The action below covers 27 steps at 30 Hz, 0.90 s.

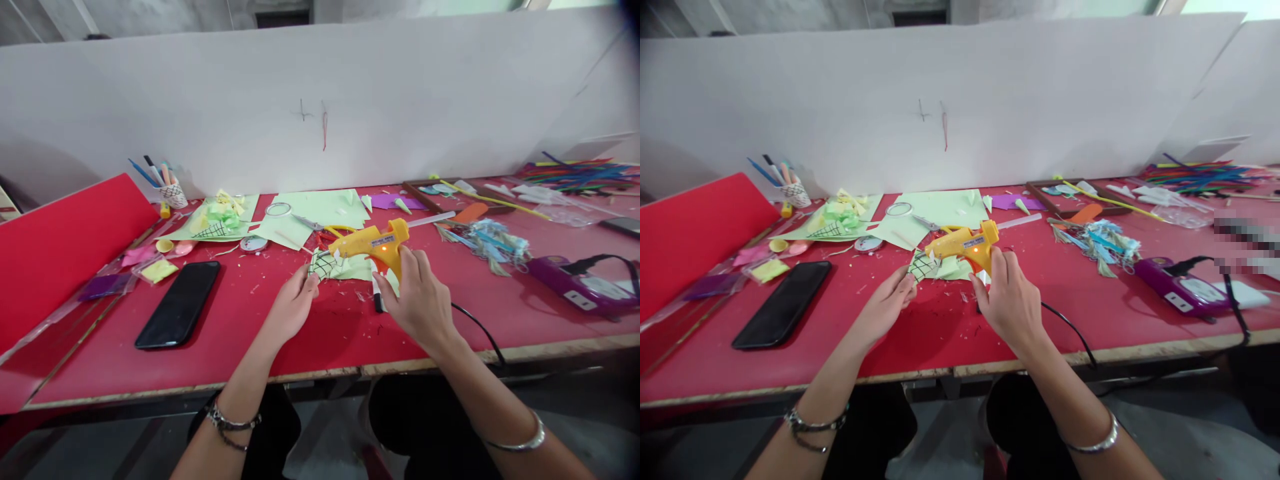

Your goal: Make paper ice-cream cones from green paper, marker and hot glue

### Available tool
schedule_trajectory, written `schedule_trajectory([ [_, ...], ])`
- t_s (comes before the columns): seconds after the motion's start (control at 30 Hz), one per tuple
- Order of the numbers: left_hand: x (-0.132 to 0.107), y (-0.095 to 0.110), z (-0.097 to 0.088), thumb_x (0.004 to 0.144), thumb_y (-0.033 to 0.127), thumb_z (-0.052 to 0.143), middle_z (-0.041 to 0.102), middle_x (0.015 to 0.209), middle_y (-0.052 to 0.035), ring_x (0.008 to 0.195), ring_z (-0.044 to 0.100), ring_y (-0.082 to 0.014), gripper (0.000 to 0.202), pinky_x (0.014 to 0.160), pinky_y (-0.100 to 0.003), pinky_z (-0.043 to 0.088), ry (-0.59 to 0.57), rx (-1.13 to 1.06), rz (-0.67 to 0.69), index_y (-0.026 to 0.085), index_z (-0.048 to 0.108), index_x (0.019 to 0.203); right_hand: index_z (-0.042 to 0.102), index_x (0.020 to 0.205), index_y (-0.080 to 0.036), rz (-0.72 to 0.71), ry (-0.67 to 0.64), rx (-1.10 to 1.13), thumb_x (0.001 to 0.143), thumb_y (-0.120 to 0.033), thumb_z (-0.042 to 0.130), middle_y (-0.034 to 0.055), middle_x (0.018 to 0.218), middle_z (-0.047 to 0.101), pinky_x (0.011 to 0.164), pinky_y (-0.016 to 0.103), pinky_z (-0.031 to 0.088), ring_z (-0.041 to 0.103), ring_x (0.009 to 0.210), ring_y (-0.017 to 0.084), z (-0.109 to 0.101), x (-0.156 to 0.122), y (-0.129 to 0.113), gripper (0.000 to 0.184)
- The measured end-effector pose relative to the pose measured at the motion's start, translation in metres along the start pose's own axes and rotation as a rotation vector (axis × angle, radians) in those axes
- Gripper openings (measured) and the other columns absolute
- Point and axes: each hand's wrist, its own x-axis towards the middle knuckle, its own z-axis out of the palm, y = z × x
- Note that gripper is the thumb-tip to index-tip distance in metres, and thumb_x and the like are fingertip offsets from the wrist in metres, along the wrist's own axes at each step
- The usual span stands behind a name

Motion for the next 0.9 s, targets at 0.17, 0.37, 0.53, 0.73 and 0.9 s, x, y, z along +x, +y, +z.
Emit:
schedule_trajectory([
  [0.17,-0.0001,0.0011,0.0000,0.083,0.042,0.037,0.043,0.068,0.0017,0.063,0.044,-0.0101,0.027,0.061,-0.021,0.037,0.012,-0.001,0.016,0.018,0.049,0.089,0.038,0.115,-0.008,0.032,-0.020,0.015,0.085,-0.042,0.034,0.0148,0.097,0.053,0.039,0.023,0.036,0.056,0.073,0.021,0.0005,0.0001,-0.0001,0.046],
  [0.37,0.0001,0.0006,-0.0002,0.083,0.043,0.037,0.040,0.067,0.0023,0.063,0.043,-0.0096,0.028,0.060,-0.020,0.037,0.009,-0.015,0.036,0.019,0.049,0.090,0.037,0.116,-0.009,0.052,-0.034,0.030,0.085,-0.040,0.033,0.0153,0.099,0.053,0.039,0.024,0.037,0.056,0.075,0.022,0.0003,-0.0004,-0.0009,0.044],
  [0.53,0.0016,-0.0013,0.0007,0.083,0.043,0.037,0.046,0.073,0.0002,0.068,0.048,-0.0107,0.033,0.069,-0.022,0.041,0.035,-0.033,0.035,0.018,0.049,0.101,0.038,0.117,-0.007,0.065,-0.023,0.027,0.085,-0.039,0.034,0.0162,0.100,0.053,0.039,0.024,0.037,0.057,0.075,0.022,0.0002,-0.0004,-0.0013,0.045],
  [0.73,0.0024,-0.0025,0.0001,0.084,0.045,0.036,0.053,0.085,-0.0034,0.072,0.052,-0.0126,0.040,0.072,-0.025,0.041,0.019,-0.007,0.031,0.020,0.044,0.114,0.038,0.117,-0.007,0.070,-0.030,0.021,0.085,-0.038,0.035,0.0158,0.101,0.054,0.039,0.024,0.037,0.057,0.074,0.021,0.0010,0.0005,-0.0022,0.045],
  [0.9,0.0027,-0.0034,-0.0001,0.083,0.046,0.036,0.052,0.083,-0.0033,0.071,0.051,-0.0131,0.041,0.071,-0.026,0.042,0.028,-0.004,0.039,0.021,0.043,0.115,0.038,0.116,-0.007,0.077,-0.018,0.030,0.085,-0.039,0.034,0.0163,0.101,0.053,0.040,0.024,0.036,0.057,0.074,0.021,0.0010,-0.0004,-0.0015,0.044],
])
